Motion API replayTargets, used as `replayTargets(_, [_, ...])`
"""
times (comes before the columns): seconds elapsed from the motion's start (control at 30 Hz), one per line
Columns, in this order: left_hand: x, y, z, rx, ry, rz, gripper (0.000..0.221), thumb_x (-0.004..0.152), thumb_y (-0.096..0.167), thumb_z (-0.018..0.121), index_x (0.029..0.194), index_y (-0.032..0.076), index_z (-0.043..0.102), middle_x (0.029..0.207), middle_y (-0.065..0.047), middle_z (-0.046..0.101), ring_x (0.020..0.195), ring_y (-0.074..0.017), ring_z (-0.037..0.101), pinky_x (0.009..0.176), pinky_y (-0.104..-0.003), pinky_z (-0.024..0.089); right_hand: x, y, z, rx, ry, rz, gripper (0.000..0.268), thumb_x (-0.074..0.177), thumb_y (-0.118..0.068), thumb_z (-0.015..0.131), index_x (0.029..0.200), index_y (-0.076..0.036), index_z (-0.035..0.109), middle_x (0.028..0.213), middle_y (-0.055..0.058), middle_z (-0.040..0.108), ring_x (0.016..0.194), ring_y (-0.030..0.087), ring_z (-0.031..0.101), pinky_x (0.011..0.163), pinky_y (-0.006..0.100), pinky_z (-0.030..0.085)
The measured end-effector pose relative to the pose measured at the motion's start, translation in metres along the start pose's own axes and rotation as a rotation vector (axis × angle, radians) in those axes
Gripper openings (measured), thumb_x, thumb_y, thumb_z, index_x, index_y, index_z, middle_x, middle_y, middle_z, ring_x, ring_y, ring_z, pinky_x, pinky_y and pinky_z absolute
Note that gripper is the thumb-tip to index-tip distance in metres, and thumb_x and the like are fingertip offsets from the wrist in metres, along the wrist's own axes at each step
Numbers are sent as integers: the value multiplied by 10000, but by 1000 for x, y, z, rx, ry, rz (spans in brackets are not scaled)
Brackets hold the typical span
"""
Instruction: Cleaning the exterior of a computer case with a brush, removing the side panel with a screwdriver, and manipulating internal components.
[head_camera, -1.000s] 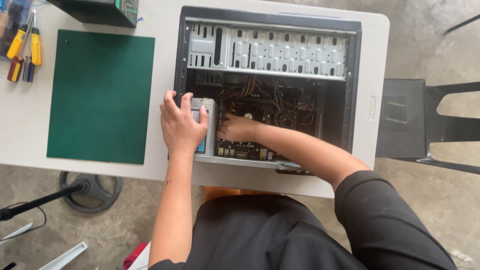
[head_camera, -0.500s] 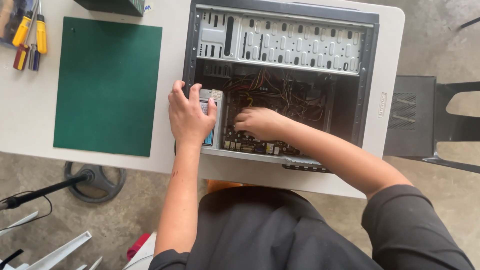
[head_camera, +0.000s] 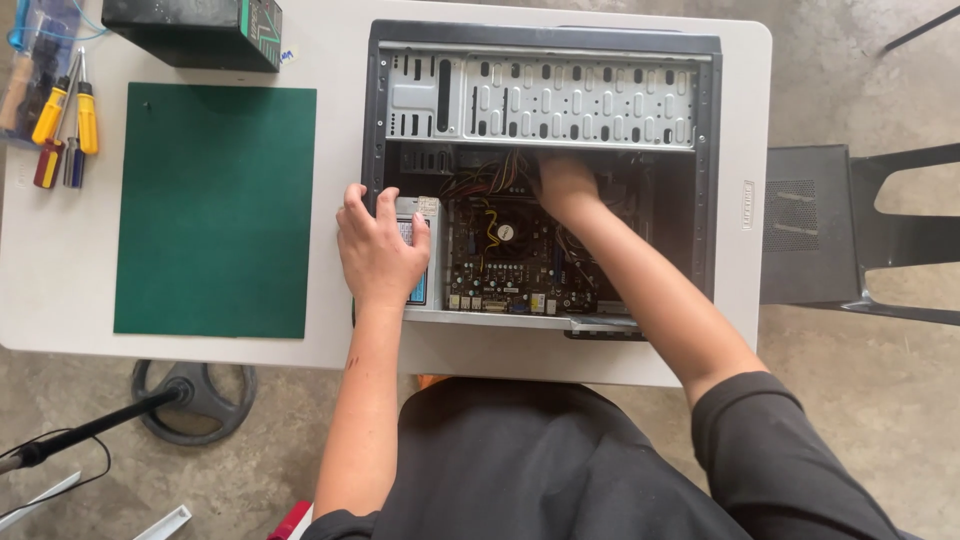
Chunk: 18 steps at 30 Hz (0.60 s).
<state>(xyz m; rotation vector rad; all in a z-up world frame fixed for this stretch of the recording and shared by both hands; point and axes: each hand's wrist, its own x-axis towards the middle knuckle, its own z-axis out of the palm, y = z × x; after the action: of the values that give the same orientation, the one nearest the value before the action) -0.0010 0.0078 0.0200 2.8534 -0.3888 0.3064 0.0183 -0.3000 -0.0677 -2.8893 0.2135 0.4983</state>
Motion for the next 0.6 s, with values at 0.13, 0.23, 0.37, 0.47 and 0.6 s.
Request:
replayTargets(0.13, [0, 0, 7, 106, 187, 138, 422, 939, 316, 677, 1329, 161, 639, 1403, -143, 457, 1273, -347, 466, 1104, -533, 367, -3, -17, -18, -94, 109, -54, 278, 978, -224, 689, 1156, -29, 777, 954, 169, 785, 920, 355, 793, 692, 500, 660])
replayTargets(0.23, [-3, 37, 18, 35, 92, 402, 262, 1000, 246, 617, 1251, 182, 657, 1306, -136, 537, 1209, -306, 509, 1072, -479, 398, -23, -7, -38, 113, 58, -82, 412, 1027, -292, 681, 1283, 27, 719, 1115, 232, 767, 1075, 412, 759, 852, 570, 624])
replayTargets(0.37, [1, 107, 86, -281, -225, 565, 428, 921, 306, 673, 1300, 108, 671, 1269, -120, 644, 1134, -315, 676, 971, -449, 556, -8, 5, -7, 107, 63, -79, 412, 1047, -294, 663, 1337, 0, 657, 1201, 196, 733, 1210, 378, 701, 1013, 542, 557])
replayTargets(0.47, [24, 134, 134, -104, -495, 376, 613, 909, 554, 667, 1274, 61, 653, 1211, -168, 677, 1175, -343, 673, 1109, -511, 473, 7, 15, 21, 151, 77, -79, 417, 1058, -292, 638, 1362, -7, 647, 1241, 208, 726, 1249, 391, 678, 1045, 564, 533])
replayTargets(0.6, [55, 137, 109, 28, -928, 180, 896, 999, 766, 337, 1511, 52, 513, 1526, -174, 569, 1414, -344, 559, 1162, -551, 396, 14, 22, 21, 252, 80, -80, 418, 1094, -296, 561, 1403, -23, 629, 1301, 221, 715, 1303, 405, 645, 1090, 594, 498])
